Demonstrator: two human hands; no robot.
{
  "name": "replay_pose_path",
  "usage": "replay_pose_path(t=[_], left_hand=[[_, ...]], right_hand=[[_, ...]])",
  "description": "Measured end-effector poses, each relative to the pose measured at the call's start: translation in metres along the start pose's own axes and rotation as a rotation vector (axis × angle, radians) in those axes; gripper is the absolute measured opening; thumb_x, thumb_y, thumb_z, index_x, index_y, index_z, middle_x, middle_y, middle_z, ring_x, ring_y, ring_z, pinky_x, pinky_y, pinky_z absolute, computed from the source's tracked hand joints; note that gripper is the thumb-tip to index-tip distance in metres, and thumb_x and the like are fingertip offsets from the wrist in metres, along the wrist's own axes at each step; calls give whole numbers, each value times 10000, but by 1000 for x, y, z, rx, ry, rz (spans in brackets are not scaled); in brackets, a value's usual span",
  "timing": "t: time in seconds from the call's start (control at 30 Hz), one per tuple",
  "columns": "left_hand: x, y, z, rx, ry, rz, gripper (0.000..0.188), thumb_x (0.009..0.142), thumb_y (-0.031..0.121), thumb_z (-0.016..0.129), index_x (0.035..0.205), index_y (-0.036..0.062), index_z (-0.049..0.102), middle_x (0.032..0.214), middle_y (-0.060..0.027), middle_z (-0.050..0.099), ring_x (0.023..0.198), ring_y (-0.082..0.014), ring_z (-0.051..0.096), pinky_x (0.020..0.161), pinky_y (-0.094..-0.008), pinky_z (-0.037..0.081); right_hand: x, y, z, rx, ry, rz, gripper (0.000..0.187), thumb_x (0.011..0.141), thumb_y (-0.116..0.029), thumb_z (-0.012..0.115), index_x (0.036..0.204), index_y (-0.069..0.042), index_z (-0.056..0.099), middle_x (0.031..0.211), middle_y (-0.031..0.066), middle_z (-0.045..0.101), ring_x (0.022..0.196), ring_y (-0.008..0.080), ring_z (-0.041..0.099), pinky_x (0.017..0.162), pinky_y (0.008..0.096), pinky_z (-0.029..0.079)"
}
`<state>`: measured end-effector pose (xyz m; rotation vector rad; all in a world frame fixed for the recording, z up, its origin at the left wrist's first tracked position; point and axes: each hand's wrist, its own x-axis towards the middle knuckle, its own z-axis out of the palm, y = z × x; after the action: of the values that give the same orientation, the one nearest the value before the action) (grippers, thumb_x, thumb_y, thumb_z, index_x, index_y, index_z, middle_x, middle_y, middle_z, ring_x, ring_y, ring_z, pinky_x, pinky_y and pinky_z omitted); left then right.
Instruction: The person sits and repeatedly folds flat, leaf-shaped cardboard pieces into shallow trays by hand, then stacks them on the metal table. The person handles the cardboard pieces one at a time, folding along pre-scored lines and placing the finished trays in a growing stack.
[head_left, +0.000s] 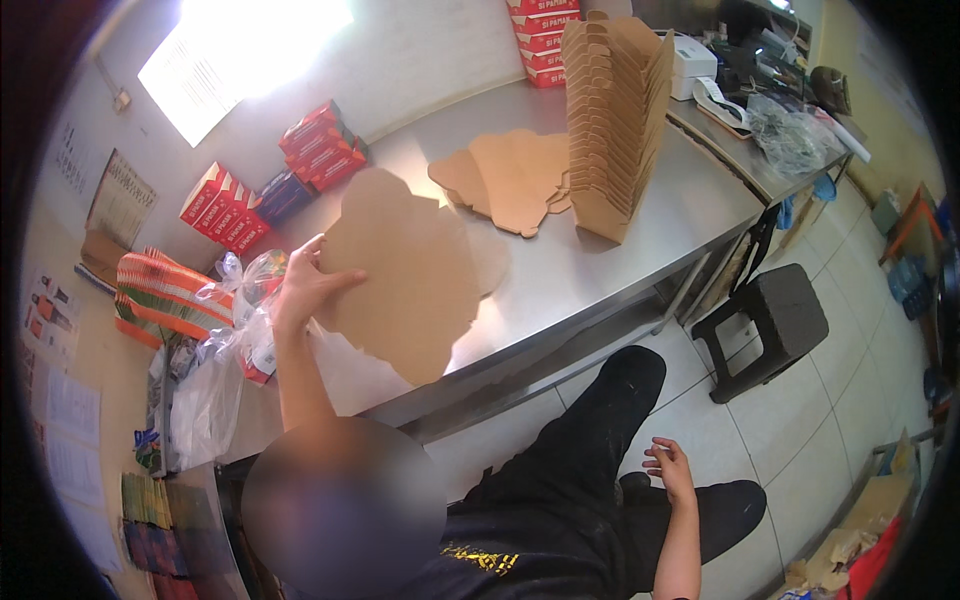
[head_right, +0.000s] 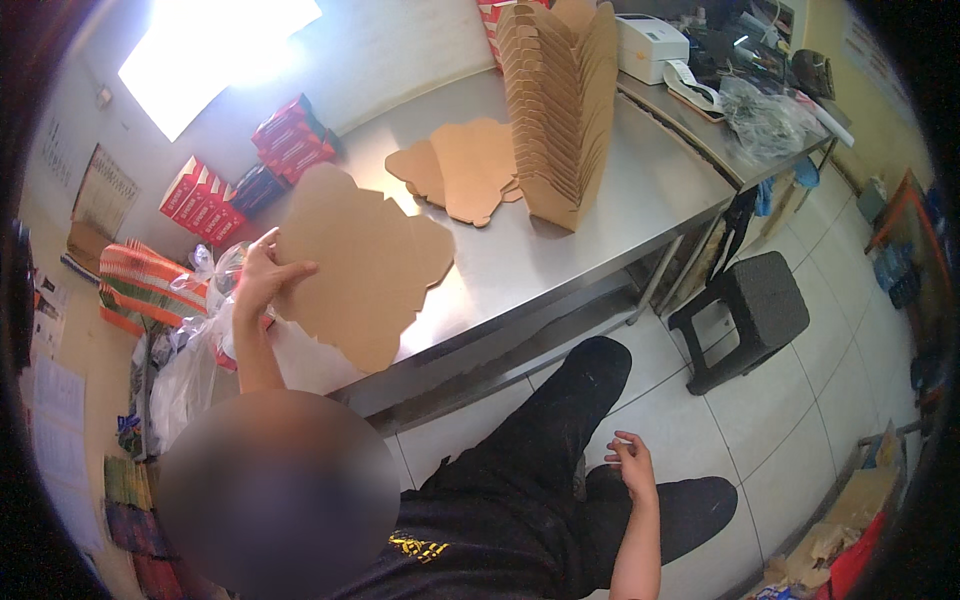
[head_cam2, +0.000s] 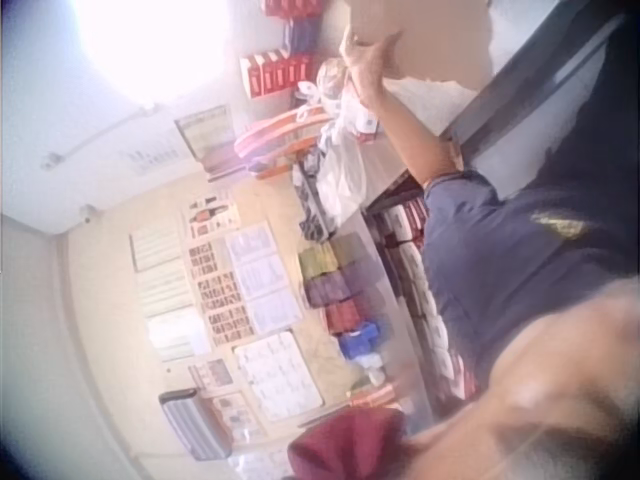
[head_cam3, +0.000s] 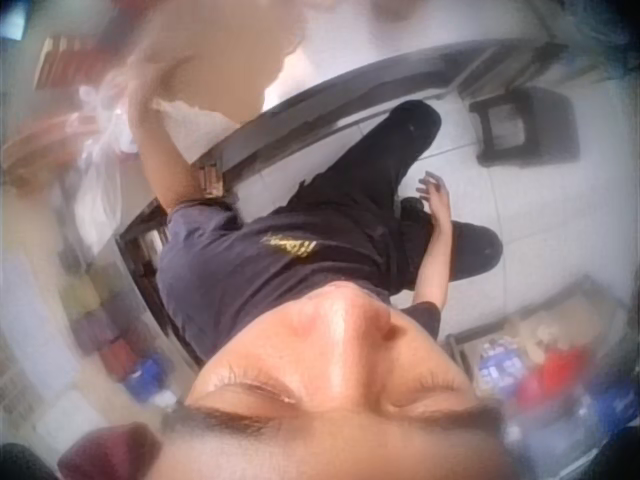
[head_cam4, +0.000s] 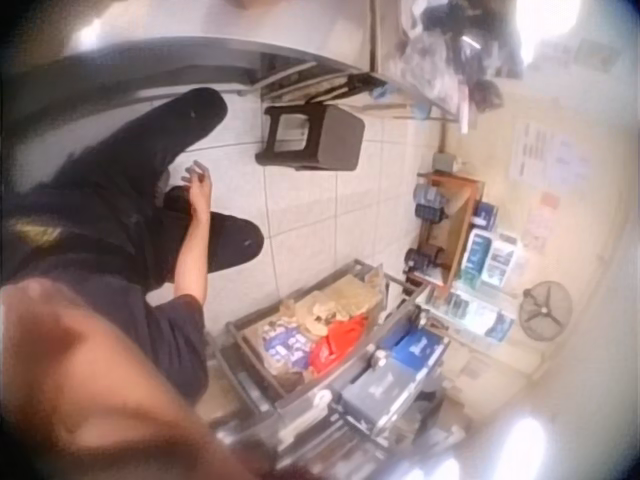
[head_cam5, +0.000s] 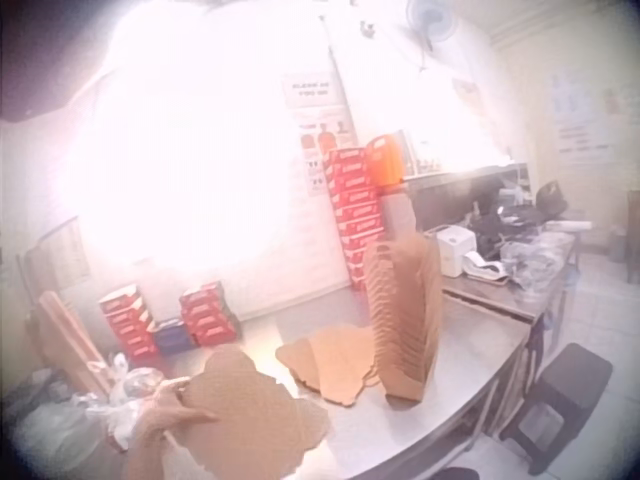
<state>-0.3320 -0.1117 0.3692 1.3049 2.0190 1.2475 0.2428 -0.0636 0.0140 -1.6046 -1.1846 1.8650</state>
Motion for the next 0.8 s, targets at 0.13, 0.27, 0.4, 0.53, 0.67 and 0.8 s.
replay_pose_path(t=[0.13, 0.27, 0.4, 0.53, 0.67, 0.8], left_hand=[[-18, 27, 20, -162, -186, 80, 656, 706, -1, 877, 1291, -68, 589, 1104, -116, 734, 959, -167, 711, 835, -313, 583], [-39, 50, 119, -209, -444, 68, 663, 732, 71, 900, 1306, -43, 588, 1120, -96, 723, 1006, -151, 681, 877, -318, 556], [-61, 17, 236, 38, -608, 50, 571, 702, 243, 913, 1137, 17, 620, 995, -138, 714, 951, -202, 676, 847, -351, 530], [-61, -16, 317, 149, -769, 19, 518, 736, 186, 878, 1165, 30, 633, 970, -116, 716, 923, -170, 666, 814, -341, 518], [-28, -84, 369, 157, -1003, 76, 504, 744, 185, 857, 1176, 44, 639, 940, -103, 725, 903, -174, 672, 810, -354, 518], [-12, -94, 375, 160, -1157, 76, 455, 757, 159, 839, 1163, 49, 667, 971, -112, 743, 897, -187, 684, 820, -355, 522]], right_hand=[[2, -15, 0, 43, -35, -67, 376, 1040, -276, 556, 1348, -59, 549, 1165, 137, 672, 965, 233, 690, 821, 355, 549], [-21, -64, -11, 363, -224, -290, 512, 1049, -424, 525, 1383, -36, 516, 1252, 130, 644, 1073, 263, 677, 912, 396, 537], [-45, -114, -19, 627, -452, -431, 669, 1019, -484, 567, 1461, 2, 444, 1383, 140, 600, 1174, 182, 637, 994, 366, 500], [-27, -134, -32, -91, -282, -191, 437, 955, -189, 688, 1337, 1, 595, 1170, 93, 709, 1027, 137, 675, 875, 302, 539], [21, -95, -41, -343, -319, -84, 349, 878, -167, 770, 1171, 6, 694, 960, 61, 737, 892, 125, 675, 805, 297, 543], [47, -93, -21, -338, -297, -219, 363, 849, -100, 770, 1186, 12, 694, 1005, 58, 739, 899, 128, 665, 831, 285, 531]])
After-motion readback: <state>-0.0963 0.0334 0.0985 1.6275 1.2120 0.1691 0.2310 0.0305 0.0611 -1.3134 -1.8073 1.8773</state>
